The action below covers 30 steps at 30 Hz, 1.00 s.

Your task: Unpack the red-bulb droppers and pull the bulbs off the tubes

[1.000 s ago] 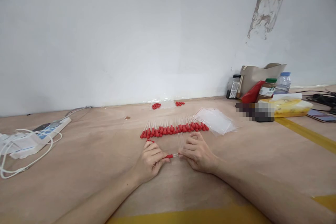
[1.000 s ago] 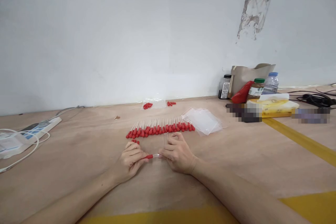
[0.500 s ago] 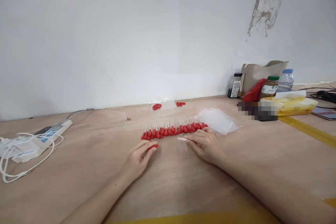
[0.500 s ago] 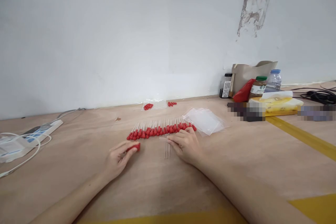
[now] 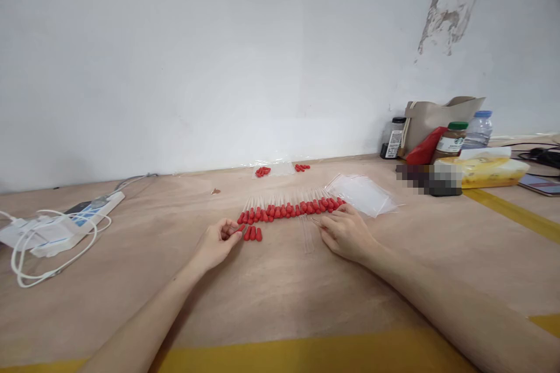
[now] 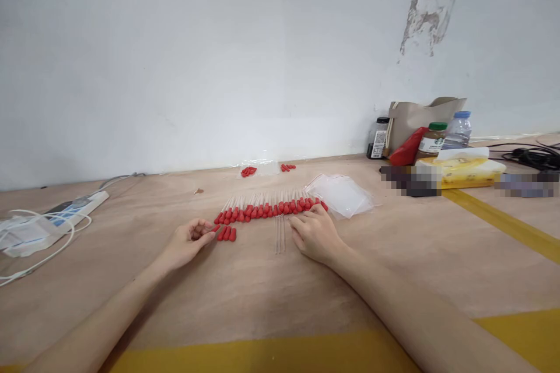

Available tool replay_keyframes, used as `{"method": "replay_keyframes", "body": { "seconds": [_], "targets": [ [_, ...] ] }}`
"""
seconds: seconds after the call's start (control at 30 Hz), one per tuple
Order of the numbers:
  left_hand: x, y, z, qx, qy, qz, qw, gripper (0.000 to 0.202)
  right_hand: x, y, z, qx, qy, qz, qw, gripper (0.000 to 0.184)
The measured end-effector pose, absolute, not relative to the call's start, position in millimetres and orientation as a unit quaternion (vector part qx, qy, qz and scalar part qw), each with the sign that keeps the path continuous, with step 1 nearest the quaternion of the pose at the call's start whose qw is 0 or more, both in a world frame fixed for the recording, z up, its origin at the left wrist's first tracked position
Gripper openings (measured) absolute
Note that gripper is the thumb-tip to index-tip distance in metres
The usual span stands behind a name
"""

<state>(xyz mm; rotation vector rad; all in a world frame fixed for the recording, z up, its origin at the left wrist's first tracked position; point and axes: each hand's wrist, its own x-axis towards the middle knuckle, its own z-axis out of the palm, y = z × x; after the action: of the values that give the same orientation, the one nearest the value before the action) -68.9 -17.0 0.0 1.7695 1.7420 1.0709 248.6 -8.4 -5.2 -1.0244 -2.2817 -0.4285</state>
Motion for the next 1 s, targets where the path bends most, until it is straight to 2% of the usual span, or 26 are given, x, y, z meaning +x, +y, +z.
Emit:
{"method": "replay_keyframes", "body": {
  "seconds": [0.23, 0.43, 0.57, 0.67, 0.77, 0.83, 0.9, 1.0],
  "targets": [
    [-59.8, -19.4, 1.0, 0.644, 0.608, 0.369, 0.281, 0.043, 239.8, -12.3, -8.6, -0.423, -0.854, -0.114, 0.281, 0.022],
    [-60.7, -18.9, 2.6, 0.651, 0.605, 0.366, 0.278, 0.038, 234.9, -18.1, -7.8, -0.434, -0.848, -0.095, 0.288, 0.032],
    [-58.4, -18.8, 1.7, 0.650, 0.605, 0.371, 0.273, 0.038, 234.4, -18.6, -6.3, -0.494, -0.813, -0.087, 0.295, 0.028],
    [-54.8, -19.6, -1.3, 0.664, 0.625, 0.353, 0.206, 0.040, 232.3, -18.3, -4.4, -0.545, -0.789, -0.026, 0.282, 0.027],
    [-50.0, -21.2, -7.1, 0.689, 0.639, 0.325, 0.108, 0.039, 227.2, -17.9, -1.6, -0.574, -0.766, 0.086, 0.276, 0.029],
    [-46.6, -22.7, -10.7, 0.700, 0.633, 0.320, 0.087, 0.038, 223.5, -17.5, -0.4, -0.575, -0.753, 0.147, 0.282, 0.030],
    [-43.4, -24.6, -11.9, 0.705, 0.626, 0.324, 0.076, 0.035, 220.8, -16.8, -0.9, -0.567, -0.747, 0.182, 0.295, 0.029],
    [-37.4, -27.3, -6.5, 0.739, 0.591, 0.323, -0.003, 0.028, 219.4, -14.7, -3.8, -0.555, -0.744, 0.206, 0.310, 0.025]
  ]
}}
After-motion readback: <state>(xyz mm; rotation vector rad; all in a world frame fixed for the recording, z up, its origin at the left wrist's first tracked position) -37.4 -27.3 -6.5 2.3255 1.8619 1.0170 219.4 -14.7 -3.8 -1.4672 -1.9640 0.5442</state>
